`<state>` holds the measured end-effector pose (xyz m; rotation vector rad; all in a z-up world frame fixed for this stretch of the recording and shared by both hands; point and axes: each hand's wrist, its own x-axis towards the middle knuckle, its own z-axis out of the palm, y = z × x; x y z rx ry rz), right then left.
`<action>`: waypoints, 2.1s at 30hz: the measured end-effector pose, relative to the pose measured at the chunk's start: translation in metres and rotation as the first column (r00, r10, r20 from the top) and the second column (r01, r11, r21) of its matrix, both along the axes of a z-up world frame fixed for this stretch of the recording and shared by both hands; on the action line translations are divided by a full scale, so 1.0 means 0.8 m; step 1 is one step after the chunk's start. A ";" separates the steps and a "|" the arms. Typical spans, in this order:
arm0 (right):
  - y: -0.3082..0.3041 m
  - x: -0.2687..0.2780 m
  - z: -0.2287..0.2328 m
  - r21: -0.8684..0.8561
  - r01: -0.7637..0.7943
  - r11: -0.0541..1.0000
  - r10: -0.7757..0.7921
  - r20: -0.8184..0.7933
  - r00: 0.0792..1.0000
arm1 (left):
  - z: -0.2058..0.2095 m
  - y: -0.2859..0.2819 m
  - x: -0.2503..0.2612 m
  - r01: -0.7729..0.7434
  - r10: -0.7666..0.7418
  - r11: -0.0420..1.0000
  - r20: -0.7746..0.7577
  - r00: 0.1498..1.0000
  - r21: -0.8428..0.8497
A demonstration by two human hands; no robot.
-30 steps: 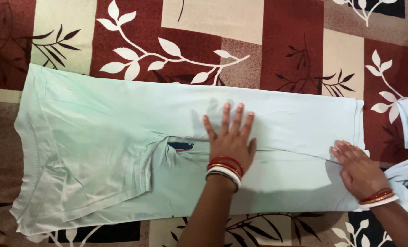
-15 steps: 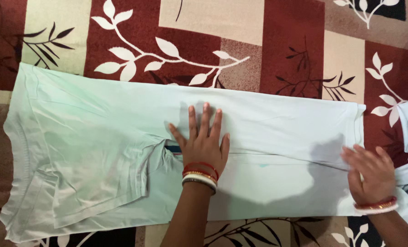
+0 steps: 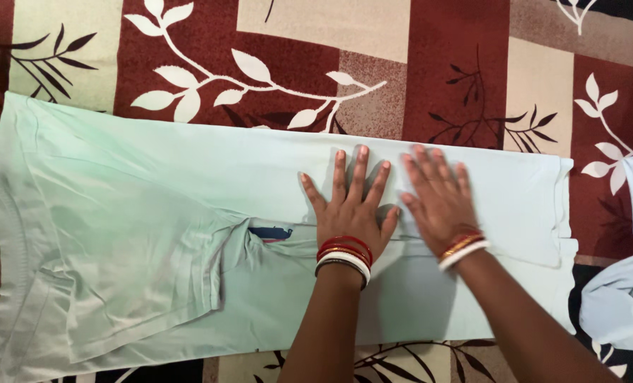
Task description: The person folds a light green t-shirt on a patterned floor. They smooth the fabric, fold the sleeves and sides inward, then fold the shirt in half and roll it into a compact bundle. Finally, they place the folded shirt into a red and black backpack.
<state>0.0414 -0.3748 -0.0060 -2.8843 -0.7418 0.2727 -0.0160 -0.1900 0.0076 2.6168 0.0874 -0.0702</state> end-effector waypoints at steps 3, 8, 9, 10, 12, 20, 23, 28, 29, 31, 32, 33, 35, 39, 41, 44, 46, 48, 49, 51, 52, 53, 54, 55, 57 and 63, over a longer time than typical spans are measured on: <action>-0.031 0.006 0.005 -0.015 0.076 0.997 -0.075 0.028 0.997 | -0.001 0.000 0.000 -0.011 0.010 1.000 0.044 0.999 0.010; -0.037 0.006 -0.012 0.094 0.029 0.995 -0.040 0.114 0.993 | -0.003 -0.001 -0.002 -0.010 0.009 1.000 0.040 0.999 0.016; -0.039 0.006 -0.014 0.043 0.010 0.999 -0.014 0.100 0.995 | -0.004 -0.001 -0.001 -0.012 0.011 1.000 0.049 0.999 0.022; -0.043 0.005 -0.015 -0.010 -0.008 1.000 0.009 0.081 0.997 | -0.005 -0.001 -0.001 -0.012 0.010 0.999 0.050 0.999 0.029; -0.055 0.008 -0.018 -0.060 0.015 0.998 -0.011 0.068 0.998 | -0.007 -0.002 -0.002 -0.011 0.008 0.999 0.052 0.999 0.045; -0.147 0.039 0.002 -0.084 0.312 0.946 -0.310 0.040 0.950 | -0.011 -0.005 -0.002 -0.016 0.011 0.996 0.055 0.998 0.087; -0.156 0.035 -0.007 -0.098 0.298 0.950 -0.288 0.098 0.952 | -0.009 -0.005 -0.001 -0.013 0.010 0.997 0.045 0.999 0.082; -0.195 0.042 0.000 -0.126 0.334 0.934 -0.323 0.098 0.941 | -0.010 -0.004 -0.002 -0.012 0.008 0.997 0.048 0.999 0.075; -0.203 0.044 0.001 -0.100 0.361 0.927 -0.352 0.102 0.930 | -0.010 -0.004 -0.001 -0.014 0.011 0.997 0.052 0.999 0.069; -0.224 0.052 0.001 0.157 0.416 0.896 -0.432 0.085 0.898 | -0.011 -0.005 0.001 -0.019 0.016 0.998 0.062 0.998 0.062; -0.235 0.055 -0.002 0.281 0.434 0.856 -0.468 0.063 0.882 | -0.012 -0.005 0.000 -0.021 0.017 0.998 0.062 0.998 0.062; -0.245 0.061 -0.007 0.305 0.445 0.842 -0.489 0.082 0.869 | -0.013 -0.006 -0.001 -0.023 0.019 0.998 0.062 0.998 0.062; -0.267 0.074 -0.018 0.349 0.468 0.812 -0.534 0.118 0.837 | -0.015 -0.007 -0.004 -0.031 0.026 0.997 0.076 0.997 0.068; -0.284 0.088 -0.042 0.299 0.399 0.867 -0.476 0.258 0.841 | -0.015 -0.006 -0.001 -0.034 0.028 0.997 0.091 0.995 0.066; -0.287 0.090 -0.046 0.293 0.450 0.844 -0.519 0.233 0.822 | -0.015 -0.007 -0.002 -0.028 0.023 0.997 0.069 0.997 0.073; -0.284 0.095 -0.051 0.292 0.488 0.823 -0.553 0.213 0.805 | -0.017 -0.007 0.000 -0.023 0.018 0.996 0.051 0.999 0.089; -0.286 0.097 -0.053 0.250 0.479 0.841 -0.534 0.249 0.808 | -0.017 -0.008 0.000 -0.024 0.019 0.995 0.052 0.998 0.097; -0.292 0.099 -0.057 0.215 0.479 0.851 -0.523 0.274 0.807 | -0.017 -0.008 0.000 -0.027 0.021 0.995 0.058 0.998 0.100; -0.297 0.100 -0.057 0.200 0.483 0.853 -0.522 0.281 0.806 | -0.017 -0.008 -0.001 -0.025 0.020 0.995 0.058 0.998 0.095; -0.294 0.102 -0.063 0.143 0.491 0.860 -0.508 0.339 0.792 | -0.017 -0.008 -0.001 -0.026 0.021 0.996 0.059 0.998 0.088; -0.288 0.103 -0.063 0.095 0.497 0.862 -0.492 0.391 0.778 | -0.018 -0.007 -0.002 -0.025 0.019 0.995 0.058 0.998 0.097; -0.280 0.102 -0.061 0.047 0.505 0.862 -0.471 0.441 0.764 | -0.018 -0.007 -0.002 -0.024 0.018 0.994 0.057 0.998 0.106; -0.271 0.100 -0.052 0.062 0.513 0.856 -0.487 0.428 0.762 | -0.017 -0.007 -0.001 -0.022 0.016 0.994 0.059 0.998 0.111; -0.261 0.096 -0.040 0.076 0.521 0.850 -0.502 0.415 0.759 | -0.016 -0.007 -0.001 -0.023 0.018 0.995 0.052 0.998 0.099; -0.228 0.086 -0.020 0.132 0.431 0.893 -0.446 0.401 0.800 | -0.014 -0.007 0.001 -0.028 0.025 0.997 0.042 0.999 0.075; -0.135 0.028 -0.006 0.232 0.070 0.970 -0.120 0.212 0.970 | -0.011 -0.006 -0.002 -0.032 0.025 0.996 0.088 0.996 0.083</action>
